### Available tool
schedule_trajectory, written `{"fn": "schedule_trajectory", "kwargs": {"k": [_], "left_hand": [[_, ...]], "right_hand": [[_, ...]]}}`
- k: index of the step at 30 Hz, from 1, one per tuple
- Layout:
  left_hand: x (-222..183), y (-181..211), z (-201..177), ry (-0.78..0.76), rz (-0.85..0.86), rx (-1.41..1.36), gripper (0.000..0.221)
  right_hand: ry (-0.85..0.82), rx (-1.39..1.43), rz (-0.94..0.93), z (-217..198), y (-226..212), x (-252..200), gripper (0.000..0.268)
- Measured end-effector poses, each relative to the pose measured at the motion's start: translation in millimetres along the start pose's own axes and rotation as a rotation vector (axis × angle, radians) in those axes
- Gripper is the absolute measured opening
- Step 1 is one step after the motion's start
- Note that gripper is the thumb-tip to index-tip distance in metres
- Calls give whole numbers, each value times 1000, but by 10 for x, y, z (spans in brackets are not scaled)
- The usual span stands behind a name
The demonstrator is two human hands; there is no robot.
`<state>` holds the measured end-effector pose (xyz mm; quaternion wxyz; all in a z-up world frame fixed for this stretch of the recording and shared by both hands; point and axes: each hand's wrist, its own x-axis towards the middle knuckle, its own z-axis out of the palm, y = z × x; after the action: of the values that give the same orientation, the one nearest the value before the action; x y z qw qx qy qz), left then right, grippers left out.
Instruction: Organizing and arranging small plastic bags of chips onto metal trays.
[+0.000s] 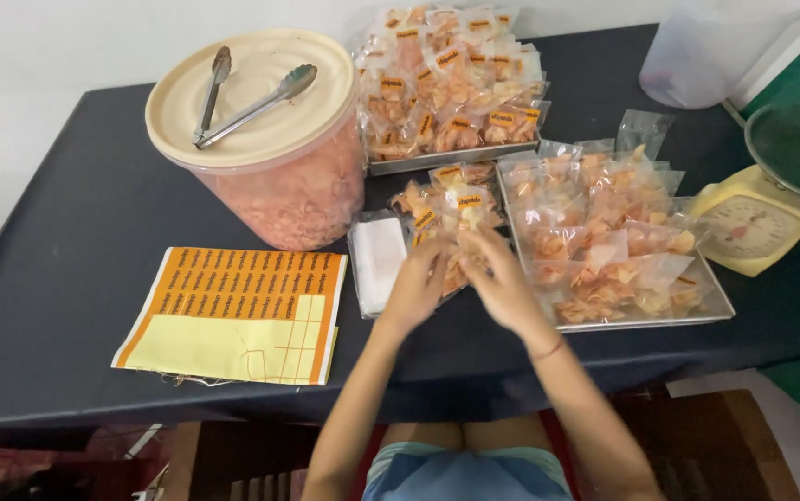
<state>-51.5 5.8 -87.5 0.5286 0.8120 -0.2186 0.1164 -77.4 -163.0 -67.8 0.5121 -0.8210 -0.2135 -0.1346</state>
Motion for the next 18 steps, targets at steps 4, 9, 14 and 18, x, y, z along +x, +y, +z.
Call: {"fn": "schedule_trajectory", "kwargs": {"k": [4, 9, 14, 18], "left_hand": [[-428, 309, 43, 24, -62, 91, 30], [-712, 338, 258, 186, 19, 92, 26], [-894, 139, 412, 205, -212, -236, 23], [-1016, -109, 616, 75, -469, -784, 25]], "right_hand": [[75, -156, 32, 254, 190, -240, 42], [88, -321, 49, 401, 332, -382, 46], [384, -398, -29, 453, 597, -474, 34], [436, -308, 19, 201, 229, -570, 28]]}}
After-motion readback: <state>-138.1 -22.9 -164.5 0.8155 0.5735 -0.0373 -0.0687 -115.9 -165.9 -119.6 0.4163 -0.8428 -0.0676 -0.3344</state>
